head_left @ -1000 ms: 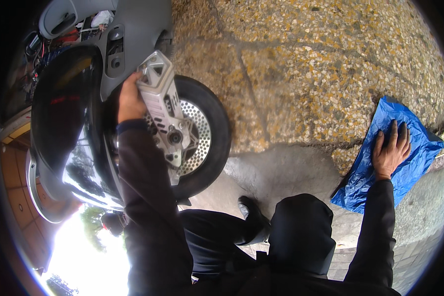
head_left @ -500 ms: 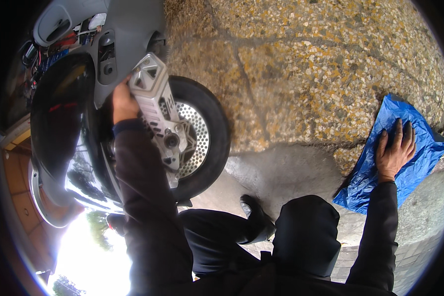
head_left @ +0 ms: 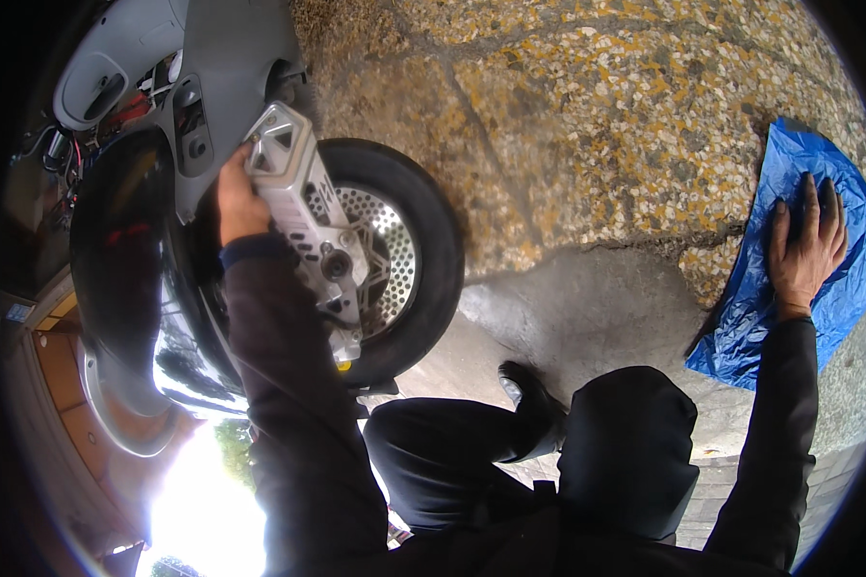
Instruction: The person removes a plastic cover from the front of a motorcycle, then uses a cordless drill to remove screws and detach the front fairing. The person handles the fairing and places it aside.
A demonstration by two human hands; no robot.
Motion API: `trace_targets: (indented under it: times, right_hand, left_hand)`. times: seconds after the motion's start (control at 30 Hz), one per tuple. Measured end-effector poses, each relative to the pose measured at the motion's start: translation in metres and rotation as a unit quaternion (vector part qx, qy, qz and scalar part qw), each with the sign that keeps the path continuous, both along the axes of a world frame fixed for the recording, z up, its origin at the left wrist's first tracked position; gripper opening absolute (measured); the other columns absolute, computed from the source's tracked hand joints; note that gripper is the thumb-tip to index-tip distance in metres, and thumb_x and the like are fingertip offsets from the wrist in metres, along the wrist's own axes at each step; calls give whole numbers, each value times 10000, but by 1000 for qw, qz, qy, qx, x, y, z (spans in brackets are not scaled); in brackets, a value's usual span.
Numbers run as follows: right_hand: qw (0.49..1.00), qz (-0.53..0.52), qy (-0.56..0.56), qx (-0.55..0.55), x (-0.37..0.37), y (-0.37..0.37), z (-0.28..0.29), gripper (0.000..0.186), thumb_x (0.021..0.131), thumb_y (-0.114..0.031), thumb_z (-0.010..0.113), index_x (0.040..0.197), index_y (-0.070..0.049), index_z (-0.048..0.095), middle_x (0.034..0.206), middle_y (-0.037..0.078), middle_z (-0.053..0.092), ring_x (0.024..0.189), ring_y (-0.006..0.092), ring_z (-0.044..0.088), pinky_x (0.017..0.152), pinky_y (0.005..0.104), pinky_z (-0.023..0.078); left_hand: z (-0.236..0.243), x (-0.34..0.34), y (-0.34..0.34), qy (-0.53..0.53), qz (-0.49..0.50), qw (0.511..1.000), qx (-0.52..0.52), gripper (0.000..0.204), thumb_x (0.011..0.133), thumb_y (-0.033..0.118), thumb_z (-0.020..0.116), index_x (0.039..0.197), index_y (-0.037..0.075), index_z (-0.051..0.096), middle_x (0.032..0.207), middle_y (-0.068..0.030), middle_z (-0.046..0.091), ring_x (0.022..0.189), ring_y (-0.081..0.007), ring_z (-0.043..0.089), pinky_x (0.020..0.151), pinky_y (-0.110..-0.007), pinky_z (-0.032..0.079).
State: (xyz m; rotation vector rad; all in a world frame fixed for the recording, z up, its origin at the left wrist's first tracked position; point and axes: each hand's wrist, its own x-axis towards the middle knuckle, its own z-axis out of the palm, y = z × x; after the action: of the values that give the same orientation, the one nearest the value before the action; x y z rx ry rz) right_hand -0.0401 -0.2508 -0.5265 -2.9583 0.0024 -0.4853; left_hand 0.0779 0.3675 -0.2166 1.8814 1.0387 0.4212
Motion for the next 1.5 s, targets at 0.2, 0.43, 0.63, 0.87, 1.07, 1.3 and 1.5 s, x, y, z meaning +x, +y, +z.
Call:
trace_targets:
  times: [0.2, 0.43, 0.63, 0.87, 1.07, 1.3, 1.5]
  right_hand:
    - [1000, -6, 7, -1, 0, 1, -1, 528, 947, -439, 561, 1427, -228, 502, 1473, 94, 454, 1374, 280, 390, 1129, 477, 221]
    - [1000, -4, -8, 13, 1, 3, -2, 524, 949, -431, 559, 1425, -221, 504, 1474, 99, 450, 1373, 296, 385, 1125, 486, 224]
    - [1000, -8, 5, -4, 0, 1, -5, 533, 946, -436, 558, 1426, -210, 506, 1476, 112, 452, 1373, 314, 383, 1121, 485, 235]
    - [1000, 5, -13, -21, 0, 0, -6, 543, 956, -448, 533, 1426, -177, 506, 1456, 126, 478, 1369, 320, 394, 1115, 462, 258]
    - [999, -3, -22, -45, 0, 5, -1, 528, 969, -453, 515, 1413, -168, 516, 1441, 120, 492, 1337, 317, 423, 1088, 463, 296]
    - [998, -8, -14, -54, -2, 10, 4, 534, 956, -440, 518, 1396, -137, 521, 1453, 138, 475, 1346, 343, 408, 1086, 492, 297]
    - [999, -15, -8, -40, -3, 14, 8, 548, 941, -435, 524, 1387, -116, 520, 1451, 164, 463, 1356, 373, 384, 1096, 529, 268]
  left_hand:
    - [3, -6, 8, -2, 11, 999, -51, 217, 855, 131, 626, 1057, 57, 654, 993, -96, 650, 888, -231, 624, 786, -374, 540]
    - [5, -11, -1, 14, -6, 992, -124, 263, 841, 138, 608, 1082, 42, 650, 1024, -121, 668, 945, -288, 646, 817, -408, 548]
    - [-6, -8, 5, -43, 39, 998, -2, 329, 753, 97, 679, 1063, -12, 662, 1065, -120, 659, 965, -268, 617, 874, -365, 484]
    - [-11, -14, -41, -360, -114, 904, 202, 434, 746, -88, 636, 1171, -107, 547, 1140, -150, 642, 995, -231, 626, 896, -321, 492]
    - [-10, 3, -161, -365, -191, 882, 228, 600, 729, -15, 681, 1297, -50, 489, 1171, -224, 619, 1095, -301, 601, 962, -401, 476]
    - [17, 25, -234, -300, -211, 830, 419, 807, 801, 91, 655, 1480, -72, 252, 1409, -300, 468, 1325, -366, 470, 1090, -373, 373]
    - [23, 21, -233, -307, -257, 903, 157, 877, 744, 28, 672, 1488, -76, 220, 1423, -327, 425, 1323, -400, 451, 1105, -411, 361]
